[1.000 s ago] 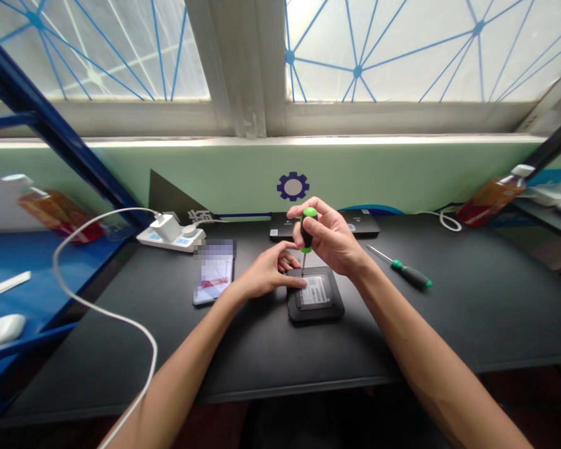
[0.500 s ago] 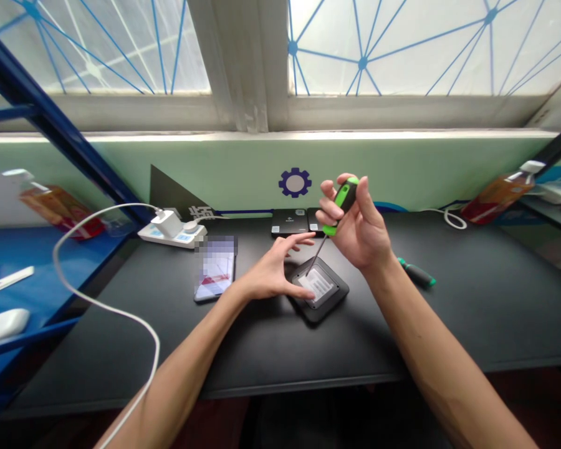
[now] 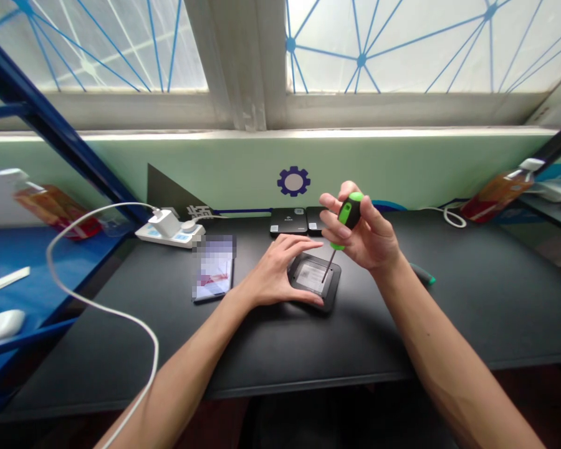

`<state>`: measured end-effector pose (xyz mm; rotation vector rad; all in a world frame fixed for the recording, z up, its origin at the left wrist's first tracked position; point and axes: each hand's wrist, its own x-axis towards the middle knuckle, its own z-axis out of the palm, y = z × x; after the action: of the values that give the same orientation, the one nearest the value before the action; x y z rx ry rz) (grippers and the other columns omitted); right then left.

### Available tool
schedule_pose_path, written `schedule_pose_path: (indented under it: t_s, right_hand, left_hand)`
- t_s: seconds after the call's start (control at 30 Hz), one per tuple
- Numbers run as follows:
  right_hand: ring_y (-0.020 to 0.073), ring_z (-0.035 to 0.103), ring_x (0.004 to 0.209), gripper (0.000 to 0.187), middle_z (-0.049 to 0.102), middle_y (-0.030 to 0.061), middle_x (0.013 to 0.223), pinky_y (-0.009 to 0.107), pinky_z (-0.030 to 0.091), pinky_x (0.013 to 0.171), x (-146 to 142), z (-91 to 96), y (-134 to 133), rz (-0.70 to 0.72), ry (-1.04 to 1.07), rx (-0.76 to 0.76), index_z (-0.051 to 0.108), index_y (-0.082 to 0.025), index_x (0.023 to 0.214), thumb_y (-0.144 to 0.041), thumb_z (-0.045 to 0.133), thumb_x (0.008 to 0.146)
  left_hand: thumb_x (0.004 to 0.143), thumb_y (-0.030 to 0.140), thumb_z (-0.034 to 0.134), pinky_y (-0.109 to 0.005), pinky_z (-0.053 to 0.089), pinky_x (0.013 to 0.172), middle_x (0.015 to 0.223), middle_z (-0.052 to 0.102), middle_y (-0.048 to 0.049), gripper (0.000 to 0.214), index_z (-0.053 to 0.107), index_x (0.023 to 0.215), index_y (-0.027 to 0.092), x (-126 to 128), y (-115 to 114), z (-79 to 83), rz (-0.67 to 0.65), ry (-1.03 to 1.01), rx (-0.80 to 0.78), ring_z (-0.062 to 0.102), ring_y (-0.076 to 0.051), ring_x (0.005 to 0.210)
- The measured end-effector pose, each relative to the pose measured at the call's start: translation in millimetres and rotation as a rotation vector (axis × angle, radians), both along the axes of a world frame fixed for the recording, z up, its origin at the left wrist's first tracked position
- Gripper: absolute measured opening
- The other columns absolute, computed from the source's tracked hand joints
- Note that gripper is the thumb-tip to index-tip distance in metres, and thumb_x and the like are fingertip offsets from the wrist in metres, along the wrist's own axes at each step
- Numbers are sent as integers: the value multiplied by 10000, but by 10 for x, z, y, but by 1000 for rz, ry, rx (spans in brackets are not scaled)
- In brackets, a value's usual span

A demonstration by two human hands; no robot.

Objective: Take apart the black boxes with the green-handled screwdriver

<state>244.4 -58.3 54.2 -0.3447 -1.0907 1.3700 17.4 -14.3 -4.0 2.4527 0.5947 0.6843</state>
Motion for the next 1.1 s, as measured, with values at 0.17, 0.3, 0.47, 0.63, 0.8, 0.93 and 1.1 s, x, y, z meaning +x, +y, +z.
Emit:
schedule_pose_path:
  t_s: [0.17, 0.3, 0.47, 0.63, 0.8, 0.93, 1.1]
  right_hand:
    - [65, 329, 532, 456, 626, -19, 1039, 230, 323, 468, 1, -48, -9, 129, -50, 60, 571, -271, 999, -564, 912, 927]
    - [67, 405, 532, 416, 649, 3, 1079, 247, 331, 483, -8, -96, -14, 207, -106, 89, 601, -253, 1027, -559, 876, 965]
    - [77, 437, 555, 374, 648, 2, 1081, 253, 322, 494, -26, -99, -7, 185, -89, 94, 638, -246, 1026, -535, 871, 978]
    - [97, 407, 587, 436, 640, -11, 1052, 252, 330, 517, -13, -77, 18, 42, -53, 19, 607, -273, 1002, -574, 914, 930]
    - [110, 442, 607, 397, 654, -3, 1079, 264, 338, 526, 3, -98, 42, 10, -67, 41, 631, -277, 1014, -557, 904, 946]
    - [120, 466, 616, 398, 662, -1, 1071, 272, 377, 540, -11, -112, 46, 7, -73, 58, 635, -281, 1016, -557, 911, 940]
    - [126, 495, 636, 421, 673, 7, 1092, 273, 415, 546, -11, -117, 43, 27, -95, 72, 623, -281, 1026, -550, 930, 921]
  left_hand:
    - [745, 645, 1018, -540, 399, 1325, 1542, 704, -90, 895, 694, 1522, 341, 11, -10, -46, -123, 51, -48, 591, -386, 1478]
    - [718, 712, 1002, -544, 495, 1215, 1437, 713, -123, 881, 732, 1454, 311, 42, -43, -81, 20, 69, 4, 630, -394, 1359]
    - [690, 733, 1004, -564, 506, 1203, 1391, 692, -137, 923, 718, 1438, 273, 30, -6, -126, 117, 60, 21, 626, -404, 1319]
    - [667, 730, 1014, -571, 510, 1202, 1365, 681, -135, 945, 712, 1445, 288, -1, 43, -142, 135, 47, 10, 624, -404, 1311]
    - [683, 725, 1010, -558, 524, 1175, 1358, 678, -139, 944, 703, 1451, 270, 3, 31, -124, 129, 54, 30, 629, -392, 1295]
    - [683, 734, 1007, -558, 524, 1174, 1352, 670, -144, 974, 692, 1465, 247, 8, 31, -128, 131, 56, 42, 628, -394, 1296]
    - [680, 740, 1005, -560, 529, 1172, 1336, 653, -132, 963, 695, 1460, 269, 8, 35, -145, 137, 64, 22, 626, -383, 1272]
